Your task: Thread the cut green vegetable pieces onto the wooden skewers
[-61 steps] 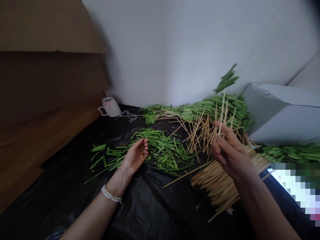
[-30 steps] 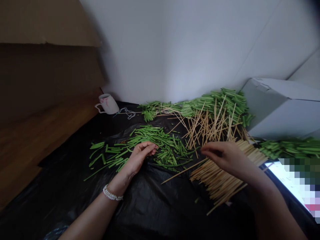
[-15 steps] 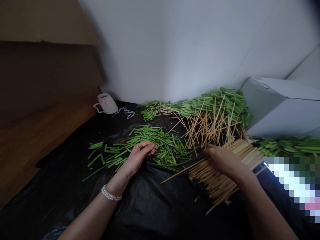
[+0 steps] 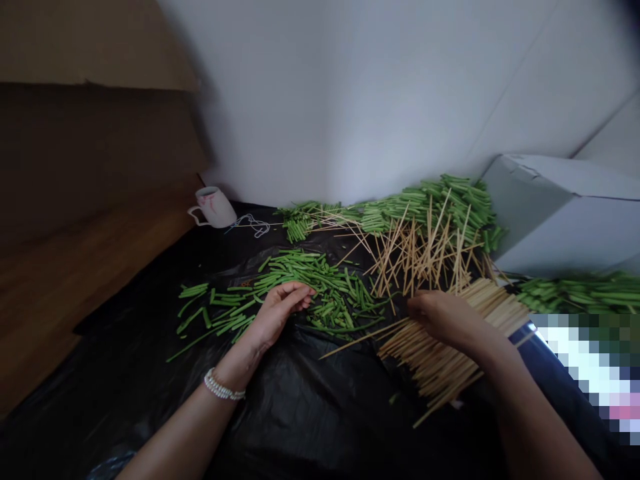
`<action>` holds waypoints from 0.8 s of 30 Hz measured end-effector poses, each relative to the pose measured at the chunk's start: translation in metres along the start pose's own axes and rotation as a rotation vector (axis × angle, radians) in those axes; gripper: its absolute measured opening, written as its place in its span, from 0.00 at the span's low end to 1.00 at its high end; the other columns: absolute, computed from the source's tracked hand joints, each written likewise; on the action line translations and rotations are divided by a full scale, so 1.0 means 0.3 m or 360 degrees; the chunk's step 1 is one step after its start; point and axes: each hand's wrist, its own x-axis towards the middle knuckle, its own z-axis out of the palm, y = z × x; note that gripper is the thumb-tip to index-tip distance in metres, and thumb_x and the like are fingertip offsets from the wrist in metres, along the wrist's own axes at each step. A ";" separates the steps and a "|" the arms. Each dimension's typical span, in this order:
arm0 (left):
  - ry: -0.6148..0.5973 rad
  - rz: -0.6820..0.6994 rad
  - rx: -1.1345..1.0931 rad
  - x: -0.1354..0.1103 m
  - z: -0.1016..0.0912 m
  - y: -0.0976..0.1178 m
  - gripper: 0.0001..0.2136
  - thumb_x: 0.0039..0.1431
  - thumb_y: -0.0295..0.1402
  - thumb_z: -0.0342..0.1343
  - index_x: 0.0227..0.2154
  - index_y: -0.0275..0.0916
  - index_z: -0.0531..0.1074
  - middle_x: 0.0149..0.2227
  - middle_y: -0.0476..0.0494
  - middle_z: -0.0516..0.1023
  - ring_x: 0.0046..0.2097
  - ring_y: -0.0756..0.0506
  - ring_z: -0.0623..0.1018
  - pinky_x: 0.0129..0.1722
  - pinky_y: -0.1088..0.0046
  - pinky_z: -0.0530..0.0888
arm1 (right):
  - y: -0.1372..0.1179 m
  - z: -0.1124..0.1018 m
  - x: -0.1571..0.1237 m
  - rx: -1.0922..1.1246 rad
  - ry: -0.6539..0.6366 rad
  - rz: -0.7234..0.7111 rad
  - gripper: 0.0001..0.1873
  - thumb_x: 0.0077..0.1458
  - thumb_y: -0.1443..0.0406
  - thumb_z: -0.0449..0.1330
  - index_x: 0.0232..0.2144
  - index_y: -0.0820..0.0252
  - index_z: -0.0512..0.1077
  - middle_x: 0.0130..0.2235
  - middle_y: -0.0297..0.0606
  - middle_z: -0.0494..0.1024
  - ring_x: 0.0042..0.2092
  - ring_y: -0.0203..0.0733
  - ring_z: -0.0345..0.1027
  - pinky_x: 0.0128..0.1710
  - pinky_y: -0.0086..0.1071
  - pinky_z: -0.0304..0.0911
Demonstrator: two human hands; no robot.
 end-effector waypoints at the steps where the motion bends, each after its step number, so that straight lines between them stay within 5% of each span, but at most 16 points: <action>1: 0.0003 -0.0003 -0.0001 0.000 0.000 0.000 0.09 0.52 0.38 0.63 0.29 0.37 0.79 0.28 0.47 0.77 0.29 0.52 0.71 0.33 0.77 0.67 | 0.002 0.002 -0.002 0.0015 0.0007 -0.0010 0.11 0.46 0.76 0.53 0.27 0.59 0.72 0.33 0.36 0.75 0.35 0.37 0.68 0.30 0.28 0.50; 24: 0.0016 0.0002 0.0033 0.000 0.003 0.006 0.10 0.50 0.39 0.64 0.28 0.37 0.79 0.27 0.46 0.76 0.29 0.51 0.72 0.33 0.76 0.68 | -0.019 -0.003 0.000 -0.0159 0.0021 -0.0040 0.10 0.51 0.75 0.53 0.25 0.60 0.72 0.32 0.38 0.77 0.36 0.42 0.71 0.33 0.33 0.51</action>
